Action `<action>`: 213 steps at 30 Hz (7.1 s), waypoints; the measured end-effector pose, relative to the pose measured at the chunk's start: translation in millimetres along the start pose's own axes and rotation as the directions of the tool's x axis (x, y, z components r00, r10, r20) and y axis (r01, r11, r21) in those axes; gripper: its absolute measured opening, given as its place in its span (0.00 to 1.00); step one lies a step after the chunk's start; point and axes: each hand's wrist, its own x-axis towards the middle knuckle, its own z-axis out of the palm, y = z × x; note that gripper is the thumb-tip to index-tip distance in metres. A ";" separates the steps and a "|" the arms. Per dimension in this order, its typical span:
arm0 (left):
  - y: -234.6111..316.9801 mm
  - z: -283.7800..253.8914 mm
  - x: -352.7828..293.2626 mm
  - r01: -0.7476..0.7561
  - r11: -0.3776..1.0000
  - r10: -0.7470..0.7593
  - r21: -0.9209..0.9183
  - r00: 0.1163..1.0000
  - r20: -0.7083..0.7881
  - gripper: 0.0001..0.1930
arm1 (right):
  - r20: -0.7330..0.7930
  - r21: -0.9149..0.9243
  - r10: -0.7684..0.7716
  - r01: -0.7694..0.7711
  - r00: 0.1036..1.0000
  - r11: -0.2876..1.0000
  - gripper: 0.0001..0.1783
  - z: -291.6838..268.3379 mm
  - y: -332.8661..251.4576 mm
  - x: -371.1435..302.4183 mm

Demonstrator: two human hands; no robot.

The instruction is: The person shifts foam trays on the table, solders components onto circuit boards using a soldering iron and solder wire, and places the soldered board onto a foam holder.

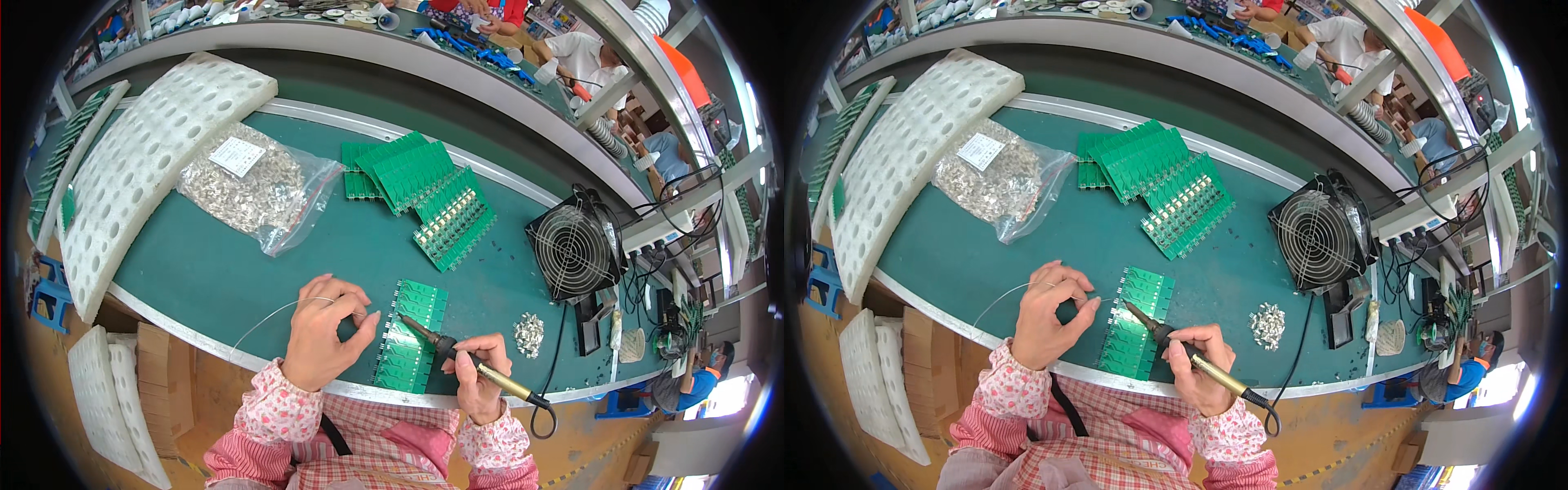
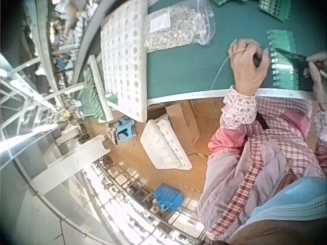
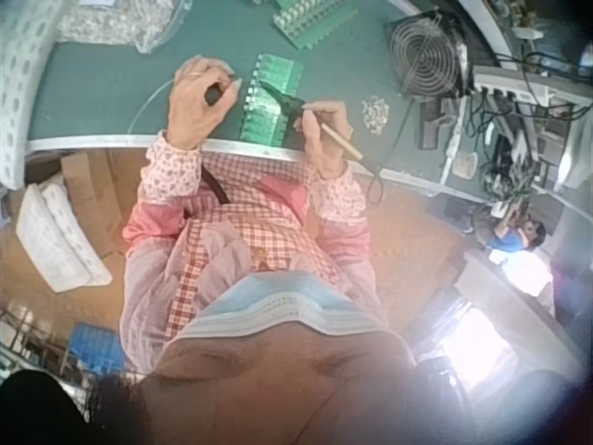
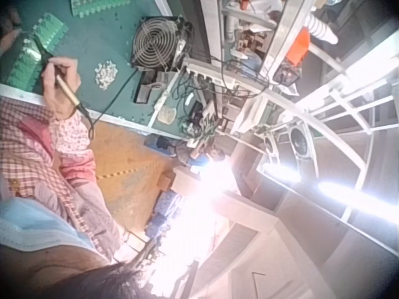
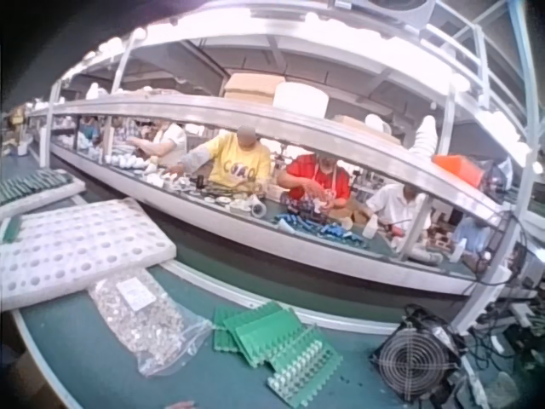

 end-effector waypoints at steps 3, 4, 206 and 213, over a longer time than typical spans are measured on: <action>0.2 -4.5 -5.1 0.027 0.999 -0.027 -0.047 1.000 -0.001 0.10 | -0.055 0.016 -0.004 0.004 0.998 1.000 0.08 -1.9 -1.7 -1.9; 1.1 -5.7 -7.2 0.044 0.997 -0.044 -0.067 0.999 0.005 0.09 | -0.057 0.016 -0.004 0.005 0.998 1.000 0.08 -2.3 -1.6 -3.6; 2.2 -13.5 -20.1 0.040 0.999 -0.042 0.020 0.994 0.098 0.09 | -0.020 0.080 0.089 -0.087 0.996 0.993 0.09 12.5 -10.0 -27.6; 2.2 -13.8 -20.2 0.044 0.998 -0.048 0.042 0.994 0.099 0.09 | 0.051 0.033 0.083 -0.085 0.995 0.996 0.10 10.9 -8.7 -26.4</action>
